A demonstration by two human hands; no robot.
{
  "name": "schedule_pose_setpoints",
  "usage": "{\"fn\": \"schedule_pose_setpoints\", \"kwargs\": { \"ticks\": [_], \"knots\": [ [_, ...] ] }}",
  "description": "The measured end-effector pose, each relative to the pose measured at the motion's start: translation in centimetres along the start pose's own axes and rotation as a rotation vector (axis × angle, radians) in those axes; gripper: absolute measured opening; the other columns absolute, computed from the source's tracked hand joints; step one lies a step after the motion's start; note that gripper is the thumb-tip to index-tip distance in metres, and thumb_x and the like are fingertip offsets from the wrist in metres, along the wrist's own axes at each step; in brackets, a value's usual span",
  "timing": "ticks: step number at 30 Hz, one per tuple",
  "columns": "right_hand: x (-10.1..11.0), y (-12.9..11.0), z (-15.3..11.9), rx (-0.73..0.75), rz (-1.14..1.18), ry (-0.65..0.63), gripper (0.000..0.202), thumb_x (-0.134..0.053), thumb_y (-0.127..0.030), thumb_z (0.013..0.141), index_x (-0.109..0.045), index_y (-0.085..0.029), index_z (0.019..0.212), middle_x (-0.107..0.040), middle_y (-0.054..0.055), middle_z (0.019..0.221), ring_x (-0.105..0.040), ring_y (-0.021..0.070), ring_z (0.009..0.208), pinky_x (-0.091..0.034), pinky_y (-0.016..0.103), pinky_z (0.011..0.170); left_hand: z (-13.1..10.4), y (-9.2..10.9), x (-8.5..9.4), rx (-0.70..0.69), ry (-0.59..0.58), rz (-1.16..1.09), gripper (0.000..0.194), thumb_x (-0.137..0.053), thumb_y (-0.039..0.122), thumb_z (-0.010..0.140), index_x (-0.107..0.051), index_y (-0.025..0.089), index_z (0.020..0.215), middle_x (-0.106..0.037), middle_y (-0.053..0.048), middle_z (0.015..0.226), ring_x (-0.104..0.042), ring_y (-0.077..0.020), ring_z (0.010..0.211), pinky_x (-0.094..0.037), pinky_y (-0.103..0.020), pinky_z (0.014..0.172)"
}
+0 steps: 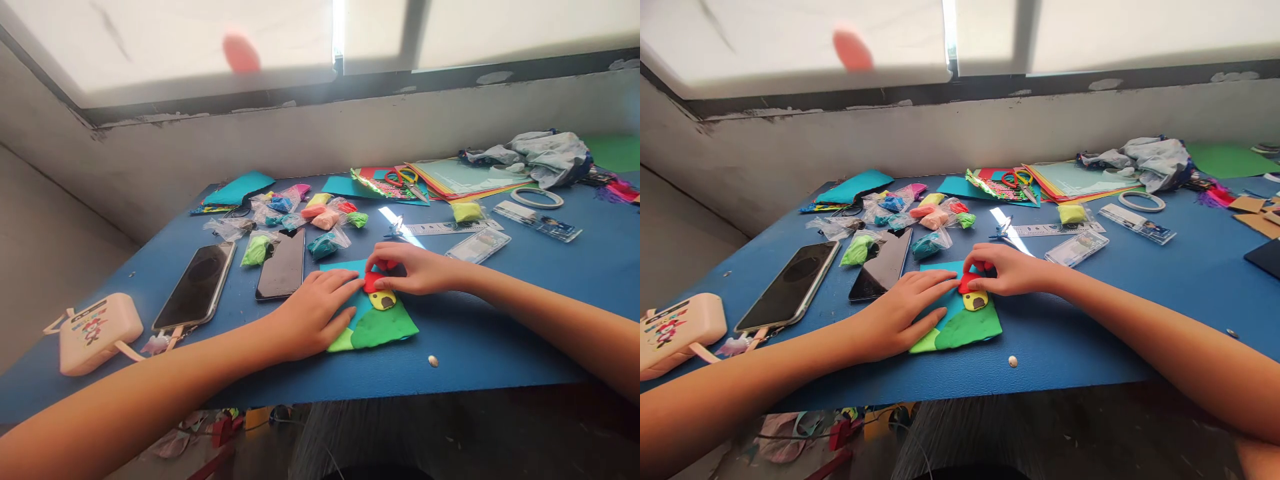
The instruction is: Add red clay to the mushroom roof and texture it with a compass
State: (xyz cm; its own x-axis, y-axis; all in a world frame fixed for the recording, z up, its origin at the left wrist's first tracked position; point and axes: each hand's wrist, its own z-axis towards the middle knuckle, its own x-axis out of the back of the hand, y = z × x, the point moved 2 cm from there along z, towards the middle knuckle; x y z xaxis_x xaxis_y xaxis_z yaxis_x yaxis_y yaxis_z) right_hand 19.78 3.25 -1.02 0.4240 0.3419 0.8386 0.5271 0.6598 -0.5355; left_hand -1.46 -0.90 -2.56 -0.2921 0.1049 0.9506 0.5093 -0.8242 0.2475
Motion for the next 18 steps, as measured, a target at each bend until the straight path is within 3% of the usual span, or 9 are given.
{"fn": "schedule_pose_setpoints", "kwargs": {
  "ticks": [6,12,18],
  "knots": [
    [0.1,0.1,0.1,-0.002,0.012,-0.044,0.033,-0.052,-0.043,0.089,-0.064,-0.015,0.102,-0.060,0.006,0.090,-0.053,0.0152,0.077,-0.043,0.026,0.067,-0.1,0.0,0.1,-0.008,-0.023,0.019,0.043,-0.036,0.026,0.098,-0.047,0.015,0.138,-0.051,-0.017,0.140,-0.048,-0.0287,0.129,-0.041,-0.048,0.103],
    [0.0,0.0,0.2,-0.015,-0.015,-0.031,0.028,-0.047,-0.034,0.091,-0.065,-0.015,0.100,-0.061,0.006,0.087,-0.054,0.0150,0.076,-0.043,0.026,0.068,-0.1,0.1,0.1,-0.003,-0.021,0.013,0.043,-0.036,0.026,0.098,-0.048,0.015,0.138,-0.051,-0.017,0.140,-0.048,-0.0283,0.129,-0.041,-0.047,0.104],
    [-0.9,0.4,0.3,0.038,-0.203,0.079,0.024,-0.044,-0.028,0.092,-0.065,-0.015,0.093,-0.063,0.007,0.082,-0.056,0.0164,0.074,-0.040,0.026,0.066,0.1,0.1,0.0,0.020,-0.108,0.007,0.047,-0.034,0.025,0.099,-0.039,0.016,0.145,-0.040,-0.015,0.151,-0.036,-0.0310,0.140,-0.036,-0.053,0.106]
  ]
}}
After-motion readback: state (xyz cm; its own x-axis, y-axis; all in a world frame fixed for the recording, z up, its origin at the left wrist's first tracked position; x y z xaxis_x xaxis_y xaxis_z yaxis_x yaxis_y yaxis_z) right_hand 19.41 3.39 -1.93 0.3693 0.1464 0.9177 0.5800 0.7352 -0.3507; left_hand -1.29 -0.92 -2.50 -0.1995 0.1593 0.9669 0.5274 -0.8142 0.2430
